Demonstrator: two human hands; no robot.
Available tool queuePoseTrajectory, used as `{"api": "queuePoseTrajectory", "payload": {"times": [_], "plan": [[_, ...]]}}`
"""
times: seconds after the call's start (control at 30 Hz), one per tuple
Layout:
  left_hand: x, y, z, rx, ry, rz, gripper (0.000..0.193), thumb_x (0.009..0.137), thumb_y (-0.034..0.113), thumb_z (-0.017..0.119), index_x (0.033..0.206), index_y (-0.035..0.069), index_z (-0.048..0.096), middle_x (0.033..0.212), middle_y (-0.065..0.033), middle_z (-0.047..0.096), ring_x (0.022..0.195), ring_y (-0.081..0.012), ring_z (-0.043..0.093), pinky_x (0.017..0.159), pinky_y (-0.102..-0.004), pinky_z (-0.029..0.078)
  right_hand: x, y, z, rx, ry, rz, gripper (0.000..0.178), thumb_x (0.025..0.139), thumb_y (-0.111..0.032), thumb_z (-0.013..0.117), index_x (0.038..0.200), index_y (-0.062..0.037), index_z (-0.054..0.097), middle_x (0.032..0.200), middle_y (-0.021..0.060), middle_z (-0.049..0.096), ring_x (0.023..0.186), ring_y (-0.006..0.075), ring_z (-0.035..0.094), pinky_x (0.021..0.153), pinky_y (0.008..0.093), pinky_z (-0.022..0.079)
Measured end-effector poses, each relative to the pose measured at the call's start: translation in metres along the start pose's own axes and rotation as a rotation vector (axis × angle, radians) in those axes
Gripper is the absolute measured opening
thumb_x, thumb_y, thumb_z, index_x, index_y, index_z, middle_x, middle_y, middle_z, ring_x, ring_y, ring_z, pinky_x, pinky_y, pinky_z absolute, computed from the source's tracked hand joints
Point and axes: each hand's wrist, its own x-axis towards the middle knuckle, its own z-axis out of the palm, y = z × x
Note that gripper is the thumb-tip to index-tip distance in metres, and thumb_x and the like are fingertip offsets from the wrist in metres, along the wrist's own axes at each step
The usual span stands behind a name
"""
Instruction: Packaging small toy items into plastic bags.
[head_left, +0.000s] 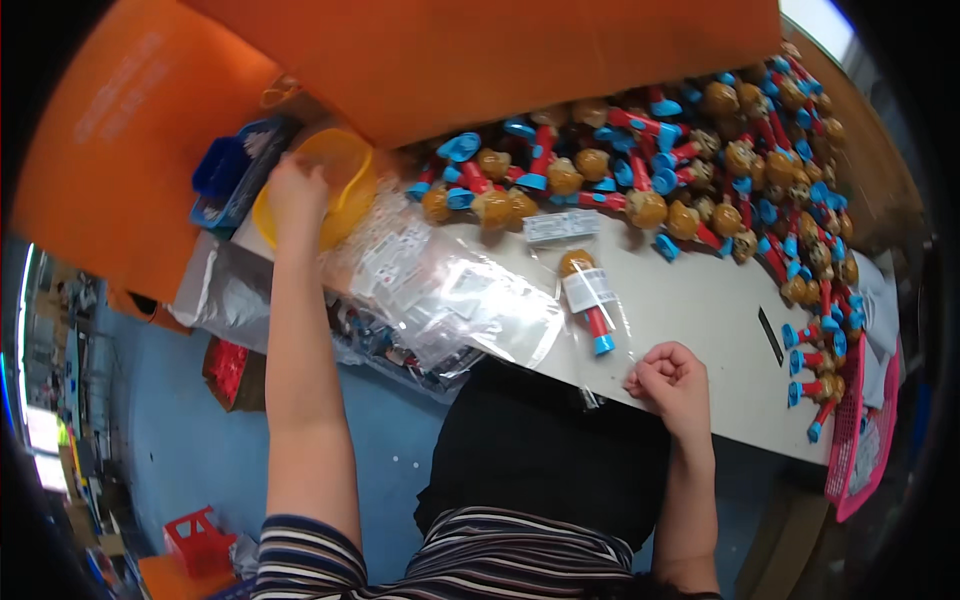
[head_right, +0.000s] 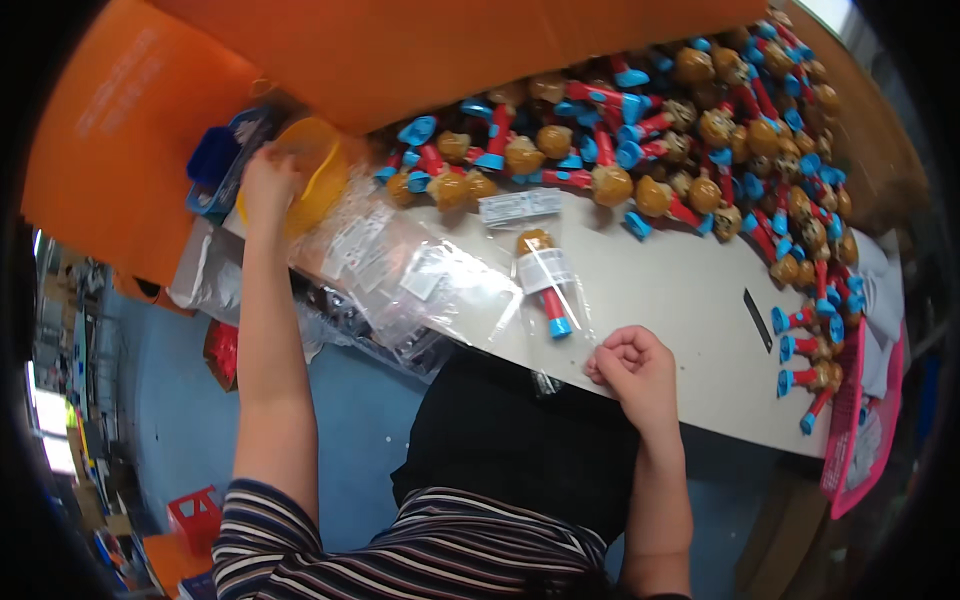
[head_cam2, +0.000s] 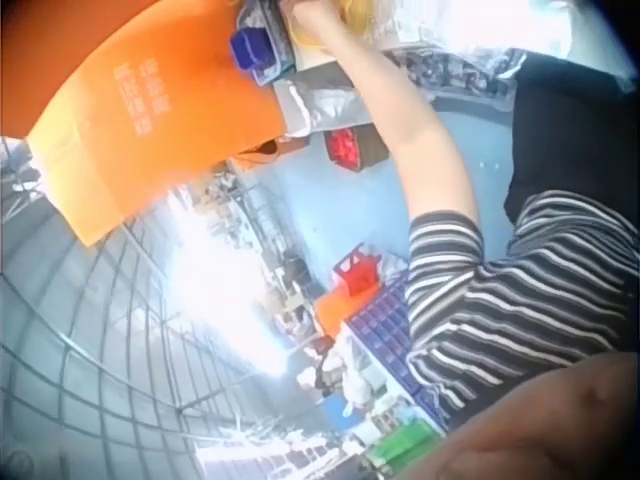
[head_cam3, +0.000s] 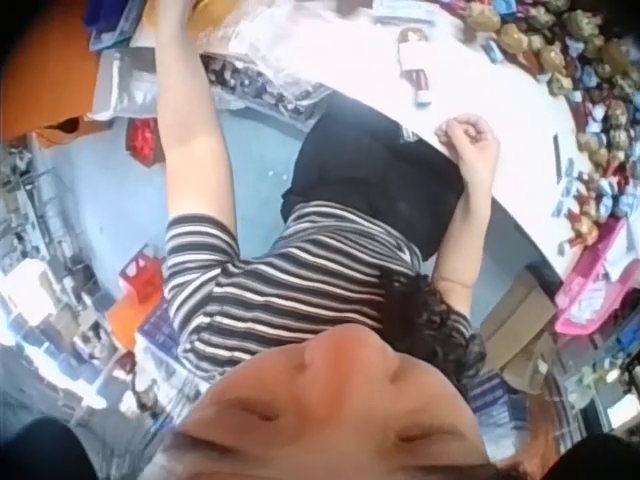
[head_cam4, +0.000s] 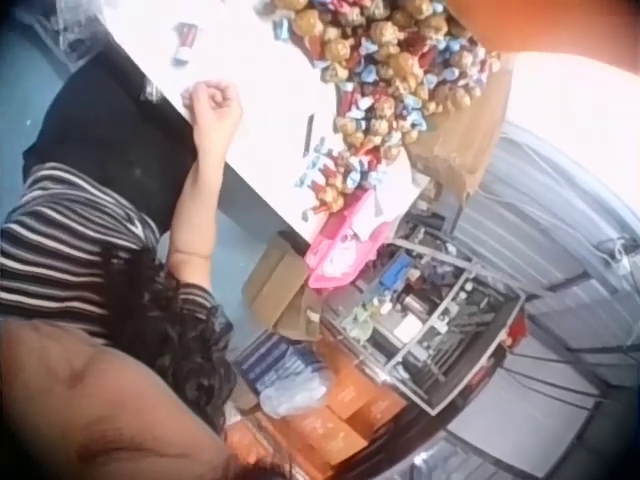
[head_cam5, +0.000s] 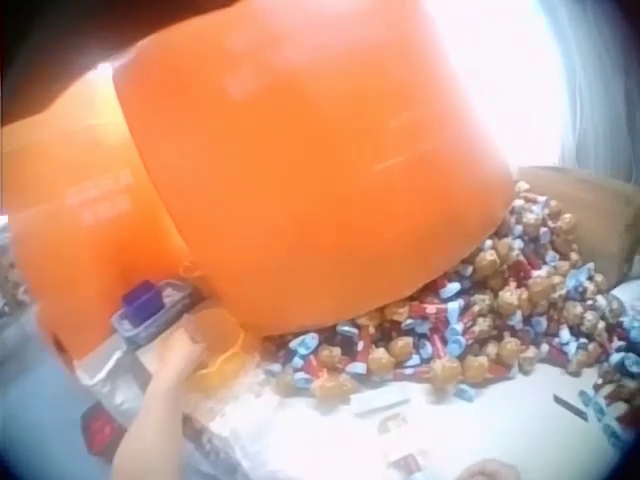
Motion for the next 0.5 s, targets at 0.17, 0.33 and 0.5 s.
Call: {"api": "queuePoseTrajectory", "payload": {"times": [0.17,0.33,0.5], "plan": [[-0.141,0.153,-0.052,-0.578,-0.003,0.503,0.03,0.078,0.001,0.067,0.107,-0.001,0.062,0.112,-0.0178,0.063,0.11,-0.0382,0.058,0.097,-0.047,0.044,-0.003,-0.011,-0.002,-0.058,0.045,0.028,0.008,0.089,-0.001,0.062,0.093,0.0005,0.054,0.078,0.0071,0.066,0.069,0.0101,0.065,0.063,0.021,0.053],[-0.234,0.188,-0.05,-0.598,-0.731,0.898,0.053,0.078,0.003,0.064,0.129,0.018,0.057,0.147,-0.0144,0.042,0.133,-0.0417,0.041,0.107,-0.0576,0.034,-0.001,-0.02,0.002,-0.079,-0.052,0.053,0.01,0.089,-0.002,0.062,0.096,0.0002,0.055,0.079,0.0066,0.066,0.071,0.0096,0.065,0.064,0.0204,0.052],[-0.254,0.177,-0.029,-0.732,-0.46,0.963,0.03,0.076,0.003,0.067,0.106,0.006,0.062,0.121,-0.0132,0.064,0.116,-0.0343,0.06,0.099,-0.0515,0.045,-0.004,-0.017,-0.003,-0.125,-0.061,0.01,0.012,0.089,-0.002,0.062,0.099,0.0008,0.056,0.08,0.0061,0.066,0.072,0.0091,0.065,0.064,0.0195,0.052]]}}
